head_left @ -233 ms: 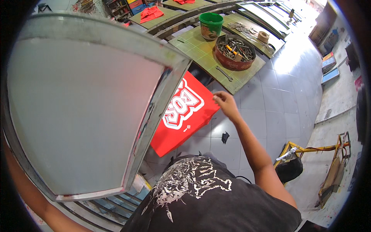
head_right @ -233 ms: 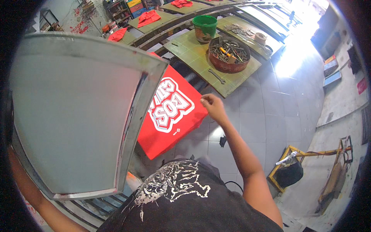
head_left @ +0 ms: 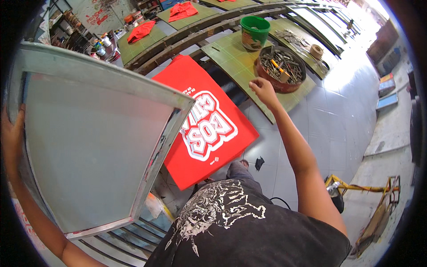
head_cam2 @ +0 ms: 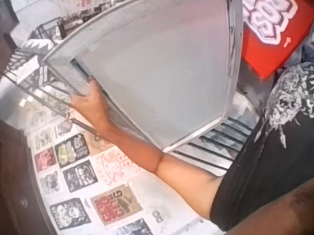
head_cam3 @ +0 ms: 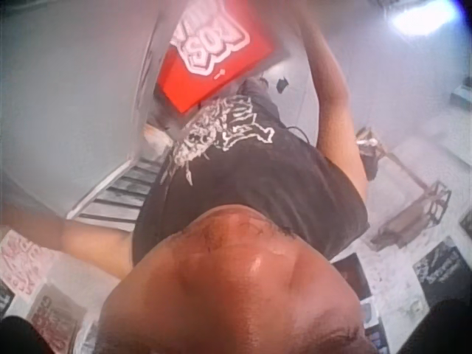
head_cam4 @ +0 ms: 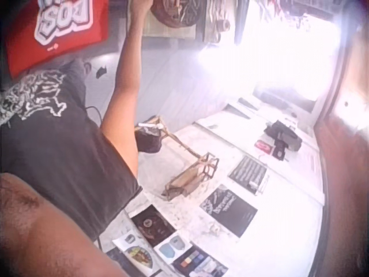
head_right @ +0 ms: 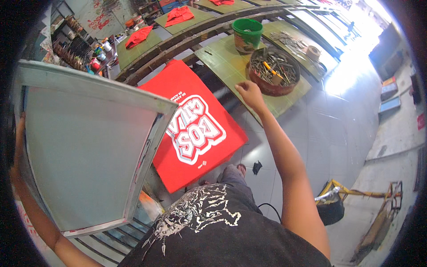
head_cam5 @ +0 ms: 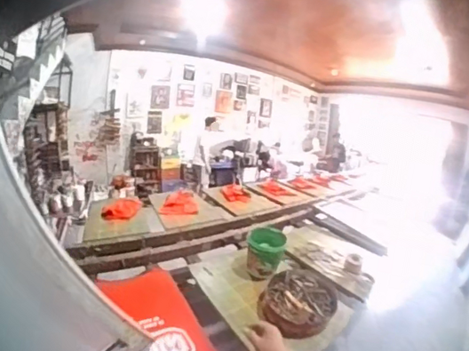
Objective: The person holds a screen printing frame and uses a wrench to tighten or adjust bolts on its edge.
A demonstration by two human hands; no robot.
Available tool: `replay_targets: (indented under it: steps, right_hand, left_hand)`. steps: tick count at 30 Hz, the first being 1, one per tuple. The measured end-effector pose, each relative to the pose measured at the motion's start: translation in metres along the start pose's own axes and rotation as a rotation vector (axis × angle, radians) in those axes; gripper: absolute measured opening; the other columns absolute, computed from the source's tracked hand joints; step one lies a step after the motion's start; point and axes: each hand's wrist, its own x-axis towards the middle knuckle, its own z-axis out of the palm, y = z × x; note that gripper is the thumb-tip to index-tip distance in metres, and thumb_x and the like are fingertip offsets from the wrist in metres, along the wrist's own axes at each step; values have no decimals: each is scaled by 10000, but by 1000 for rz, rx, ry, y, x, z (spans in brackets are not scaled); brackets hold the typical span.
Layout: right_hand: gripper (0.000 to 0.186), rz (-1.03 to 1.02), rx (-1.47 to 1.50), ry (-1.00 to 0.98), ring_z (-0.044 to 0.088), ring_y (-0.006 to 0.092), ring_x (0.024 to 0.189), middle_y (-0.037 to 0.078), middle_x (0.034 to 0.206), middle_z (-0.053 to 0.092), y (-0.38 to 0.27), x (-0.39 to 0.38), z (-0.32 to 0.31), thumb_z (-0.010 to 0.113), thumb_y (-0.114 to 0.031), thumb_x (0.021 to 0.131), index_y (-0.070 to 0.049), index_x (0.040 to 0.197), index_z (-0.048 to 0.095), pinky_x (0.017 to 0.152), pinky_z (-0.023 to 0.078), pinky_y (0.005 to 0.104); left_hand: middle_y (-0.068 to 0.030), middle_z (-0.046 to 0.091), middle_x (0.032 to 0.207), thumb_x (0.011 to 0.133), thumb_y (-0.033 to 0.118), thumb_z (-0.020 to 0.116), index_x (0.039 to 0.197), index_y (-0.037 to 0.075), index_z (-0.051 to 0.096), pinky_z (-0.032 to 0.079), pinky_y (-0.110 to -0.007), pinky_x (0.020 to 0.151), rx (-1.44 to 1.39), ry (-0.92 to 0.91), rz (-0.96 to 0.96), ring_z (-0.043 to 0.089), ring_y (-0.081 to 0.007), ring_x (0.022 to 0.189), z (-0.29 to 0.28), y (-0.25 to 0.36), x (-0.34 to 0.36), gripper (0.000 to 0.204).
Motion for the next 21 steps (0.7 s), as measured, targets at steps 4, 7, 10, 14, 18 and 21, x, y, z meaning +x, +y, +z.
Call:
replay_targets:
  steps: [4,7,10,14,18,21]
  right_hand:
    - [368,-138,-183,-71,664,305,857,195,914,683,24,127,24,658,-318,819,27,948,670,780,501,373]
    - [378,-125,-344,-177,652,327,919,205,973,674,28,202,53,669,-338,808,-4,986,678,831,494,394]
    - [391,-148,-389,-211,636,350,960,211,1009,666,63,270,76,680,-337,802,-18,1028,670,854,489,406]
    - [402,-160,-448,-304,619,367,998,219,1042,654,71,312,116,687,-312,800,-14,1069,651,867,484,412]
    - [394,-99,-510,-310,612,365,1016,204,1094,641,87,349,122,680,-272,806,-35,1117,630,871,484,416]
    - [350,-158,-522,-255,610,361,1020,200,1087,641,76,356,140,643,-255,822,-69,1119,631,859,489,439]
  left_hand:
    - [-248,584,1183,863,334,615,1274,-57,501,402,-357,987,563,166,-41,574,-314,1096,35,-62,-8,579]
    - [-238,627,1083,849,220,625,1209,-89,518,436,-361,917,546,31,-45,611,-312,997,41,-4,-6,487]
    - [-229,646,1014,832,158,638,1181,-95,523,456,-363,866,347,-72,-151,626,-317,922,57,31,10,446]
    - [-252,631,1029,806,162,666,1208,-106,502,459,-381,858,462,-69,-172,622,-339,939,69,64,9,510]
    - [-267,627,976,772,129,690,1218,-108,492,466,-390,826,469,-85,-227,627,-348,902,97,94,16,543]
    - [-264,631,915,748,92,697,1208,-107,494,478,-385,774,366,-104,-263,636,-341,830,106,122,21,541]
